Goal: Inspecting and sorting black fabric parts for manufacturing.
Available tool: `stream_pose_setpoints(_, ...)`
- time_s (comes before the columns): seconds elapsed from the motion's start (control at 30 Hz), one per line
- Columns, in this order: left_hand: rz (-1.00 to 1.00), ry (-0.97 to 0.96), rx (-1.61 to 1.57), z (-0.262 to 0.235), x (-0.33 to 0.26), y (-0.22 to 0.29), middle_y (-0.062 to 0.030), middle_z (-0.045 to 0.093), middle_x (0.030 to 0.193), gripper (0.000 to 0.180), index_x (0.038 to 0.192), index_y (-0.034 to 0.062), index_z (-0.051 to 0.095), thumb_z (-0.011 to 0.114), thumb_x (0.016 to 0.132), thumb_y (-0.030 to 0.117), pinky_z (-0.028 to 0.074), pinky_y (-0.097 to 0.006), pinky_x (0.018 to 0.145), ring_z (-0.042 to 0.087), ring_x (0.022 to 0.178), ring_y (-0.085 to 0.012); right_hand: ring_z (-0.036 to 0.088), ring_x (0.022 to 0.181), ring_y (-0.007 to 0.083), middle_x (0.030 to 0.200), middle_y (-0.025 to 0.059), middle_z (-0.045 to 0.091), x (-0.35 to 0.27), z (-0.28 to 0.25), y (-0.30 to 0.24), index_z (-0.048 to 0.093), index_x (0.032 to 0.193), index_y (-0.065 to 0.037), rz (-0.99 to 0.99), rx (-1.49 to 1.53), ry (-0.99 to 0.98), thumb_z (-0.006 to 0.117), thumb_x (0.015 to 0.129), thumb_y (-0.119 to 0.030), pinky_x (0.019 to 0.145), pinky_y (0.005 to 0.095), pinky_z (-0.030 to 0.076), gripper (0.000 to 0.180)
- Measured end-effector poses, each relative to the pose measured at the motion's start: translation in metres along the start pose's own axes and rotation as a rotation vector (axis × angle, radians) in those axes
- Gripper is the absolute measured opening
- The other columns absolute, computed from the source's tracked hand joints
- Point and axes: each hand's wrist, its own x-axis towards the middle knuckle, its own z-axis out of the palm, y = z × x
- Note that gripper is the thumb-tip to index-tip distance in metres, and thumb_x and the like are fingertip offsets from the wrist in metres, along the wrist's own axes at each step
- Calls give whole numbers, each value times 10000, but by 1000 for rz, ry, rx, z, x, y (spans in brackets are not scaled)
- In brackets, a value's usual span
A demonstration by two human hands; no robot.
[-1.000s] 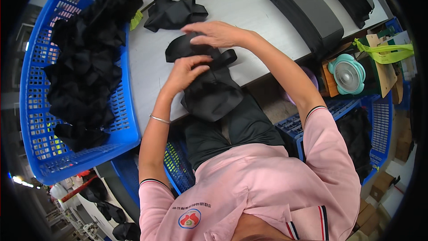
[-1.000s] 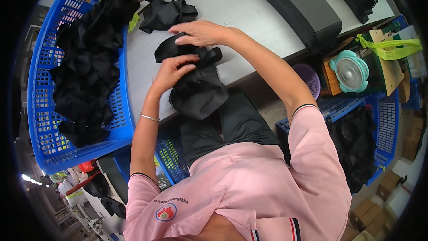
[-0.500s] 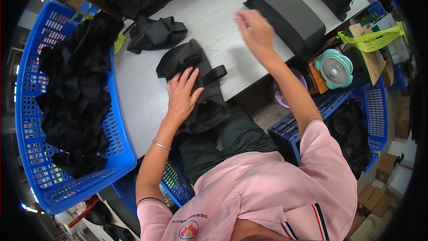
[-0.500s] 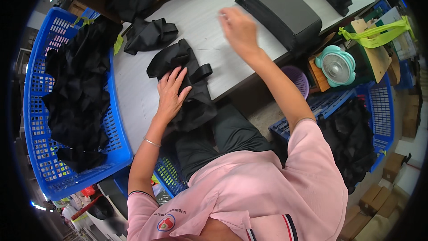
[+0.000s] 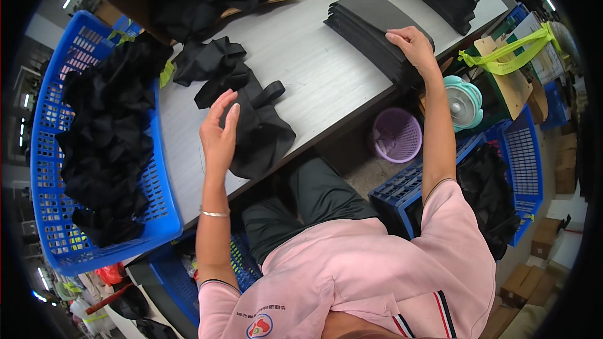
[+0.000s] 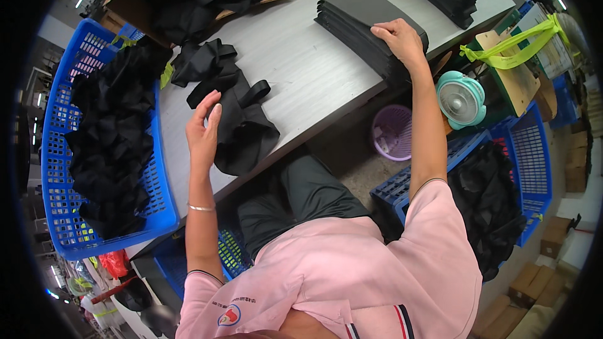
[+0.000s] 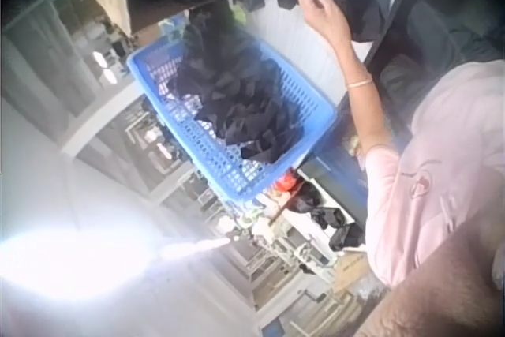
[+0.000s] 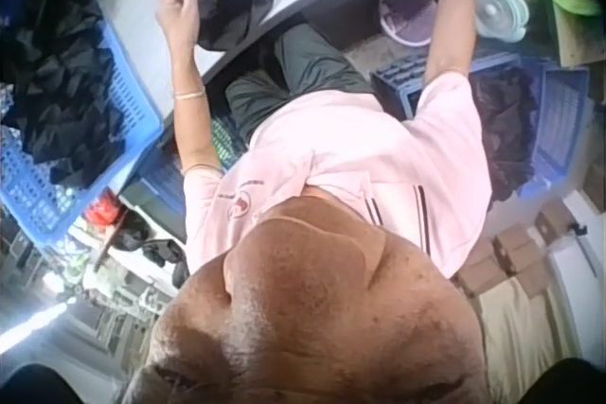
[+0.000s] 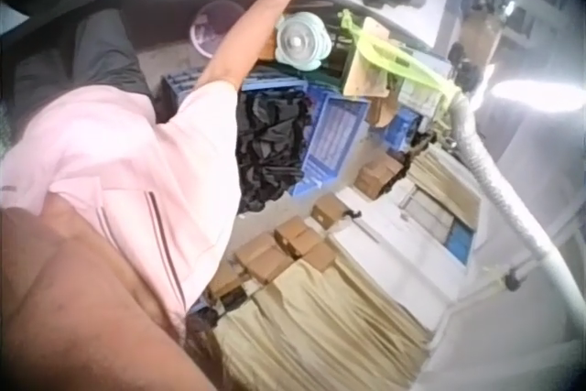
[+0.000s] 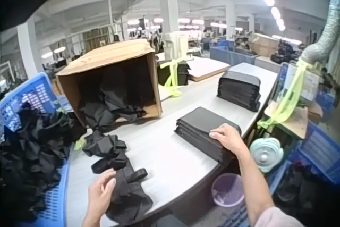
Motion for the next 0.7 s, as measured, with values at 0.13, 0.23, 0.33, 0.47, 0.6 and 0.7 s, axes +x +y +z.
stream_pose_setpoints(0.13, -133, -133, -438, 27, -52, 54, -83, 649, 1293, 349, 1320, -2, 620, 587, 996, 123, 439, -310, 1050, 582, 1221, -167, 656, 843, 278, 992, 60, 681, -54, 28, -68, 746, 984, -84, -385, -379, 537, 698, 893, -186, 720, 390, 522, 146)
stream_pose_setpoints(0.23, -200, -282, -783, 53, -86, 57, -101, 407, 1541, 817, 1534, 44, 338, 667, 924, 477, 381, -368, 1117, 463, 1336, -221, 641, 795, 244, 985, 60, 672, -130, 41, -143, 699, 1019, -68, -594, -320, 543, 716, 856, -141, 696, 362, 518, 179)
stream_pose_setpoints(0.33, -246, -227, -1014, 57, -102, 50, -85, 380, 1543, 1022, 1559, 54, 264, 702, 833, 623, 344, -374, 1140, 400, 1383, -206, 647, 796, 227, 1054, 81, 683, -207, 53, -185, 694, 1024, -58, -759, -55, 355, 736, 817, -127, 688, 335, 518, 222)
stream_pose_setpoints(0.47, -449, -231, -1135, 29, -133, 17, -27, 600, 1262, 954, 1303, 82, 544, 702, 657, 766, 455, -368, 1033, 557, 1207, -178, 658, 817, 242, 1053, 79, 699, -275, 61, -203, 696, 1016, -36, -712, 260, 4, 746, 811, -79, 690, 342, 532, 215)
stream_pose_setpoints(0.6, -395, -200, -1230, 18, -166, 24, -50, 612, 1296, 1055, 1384, 72, 513, 707, 619, 771, 463, -382, 1046, 565, 1226, -200, 661, 779, 232, 977, 100, 720, -301, 60, -204, 695, 1051, -5, -450, 679, -352, 691, 914, -109, 703, 322, 530, 172)
stream_pose_setpoints(0.7, -248, -221, -1293, 16, -168, 39, -117, 532, 1419, 1131, 1502, 70, 375, 729, 653, 728, 423, -419, 1106, 503, 1316, -233, 637, 748, 140, 851, 77, 694, -306, 55, -203, 689, 1027, 4, -209, 836, -668, 621, 988, -172, 688, 277, 496, 193)
